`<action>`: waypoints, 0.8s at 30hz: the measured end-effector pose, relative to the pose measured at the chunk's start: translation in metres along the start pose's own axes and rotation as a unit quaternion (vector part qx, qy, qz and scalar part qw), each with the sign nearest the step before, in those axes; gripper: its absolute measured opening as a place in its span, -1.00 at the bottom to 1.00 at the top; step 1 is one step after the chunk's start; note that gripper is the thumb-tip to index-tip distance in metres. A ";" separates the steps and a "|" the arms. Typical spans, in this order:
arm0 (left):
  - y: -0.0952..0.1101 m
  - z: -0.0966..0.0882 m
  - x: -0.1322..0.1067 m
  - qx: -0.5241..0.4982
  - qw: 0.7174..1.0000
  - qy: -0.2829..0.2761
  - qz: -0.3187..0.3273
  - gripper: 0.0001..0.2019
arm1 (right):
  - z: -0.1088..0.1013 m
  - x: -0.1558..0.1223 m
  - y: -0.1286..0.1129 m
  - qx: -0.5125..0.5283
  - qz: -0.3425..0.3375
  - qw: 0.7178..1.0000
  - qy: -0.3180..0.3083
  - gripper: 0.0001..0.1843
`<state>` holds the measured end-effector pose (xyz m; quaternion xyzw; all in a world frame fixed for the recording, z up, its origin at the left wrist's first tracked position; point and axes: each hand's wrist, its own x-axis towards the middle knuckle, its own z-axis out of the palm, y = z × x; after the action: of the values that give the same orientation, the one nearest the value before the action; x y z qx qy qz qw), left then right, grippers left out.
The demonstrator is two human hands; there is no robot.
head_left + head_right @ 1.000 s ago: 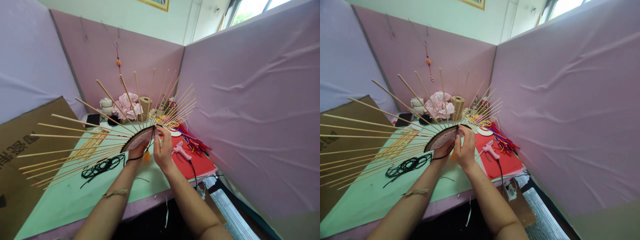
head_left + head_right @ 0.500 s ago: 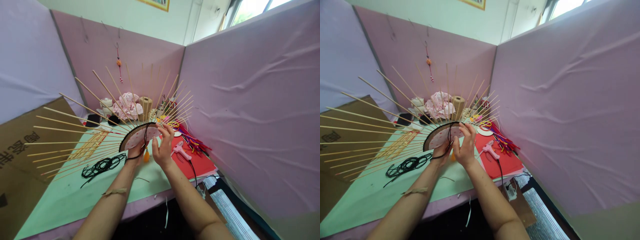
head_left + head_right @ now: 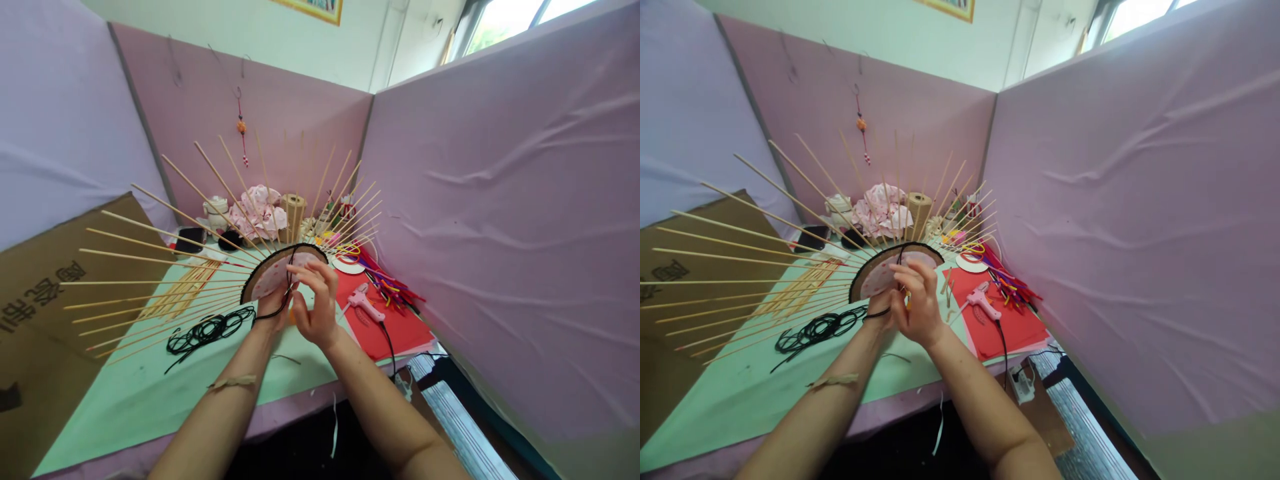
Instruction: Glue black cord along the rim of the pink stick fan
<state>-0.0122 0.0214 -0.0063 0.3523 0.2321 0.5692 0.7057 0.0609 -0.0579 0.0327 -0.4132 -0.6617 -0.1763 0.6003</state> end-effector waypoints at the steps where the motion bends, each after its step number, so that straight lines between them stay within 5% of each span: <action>1: -0.002 -0.003 0.002 -0.023 1.000 0.010 -0.007 -0.70 | -0.007 -0.005 0.002 -0.002 -0.001 1.000 0.010 -0.54; 4: -0.008 -0.010 0.009 -0.069 0.996 0.046 -0.019 -0.75 | -0.037 -0.022 0.024 -0.074 0.059 0.995 0.014 -0.69; 6: -0.010 -0.014 0.012 -0.069 0.996 0.054 -0.021 -0.78 | -0.062 -0.036 0.047 -0.154 0.155 0.975 -0.048 -0.77; 9: -0.011 -0.017 0.015 -0.065 0.996 0.052 -0.019 -0.80 | -0.096 -0.059 0.080 -0.325 0.295 0.880 -0.181 -0.74; 11: -0.009 -0.017 0.015 -0.065 0.997 0.046 -0.011 -0.80 | -0.110 -0.071 0.095 -0.397 0.339 0.811 -0.263 -0.66; 13: -0.008 -0.018 0.015 -0.063 0.997 0.037 -0.003 -0.81 | -0.113 -0.079 0.102 -0.426 0.354 0.772 -0.313 -0.61; 20: -0.008 -0.020 0.018 -0.080 0.996 0.043 -0.019 -0.81 | -0.097 -0.076 0.109 -0.460 0.371 0.745 -0.309 -0.55; 24: -0.007 -0.021 0.017 -0.096 0.995 0.030 -0.015 -0.77 | -0.098 -0.070 0.108 -0.434 0.373 0.753 -0.323 -0.63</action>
<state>-0.0186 0.0424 -0.0234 0.2626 0.2024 0.5885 0.7374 0.2016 -0.0886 -0.0400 -0.8760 -0.4618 -0.0624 0.1246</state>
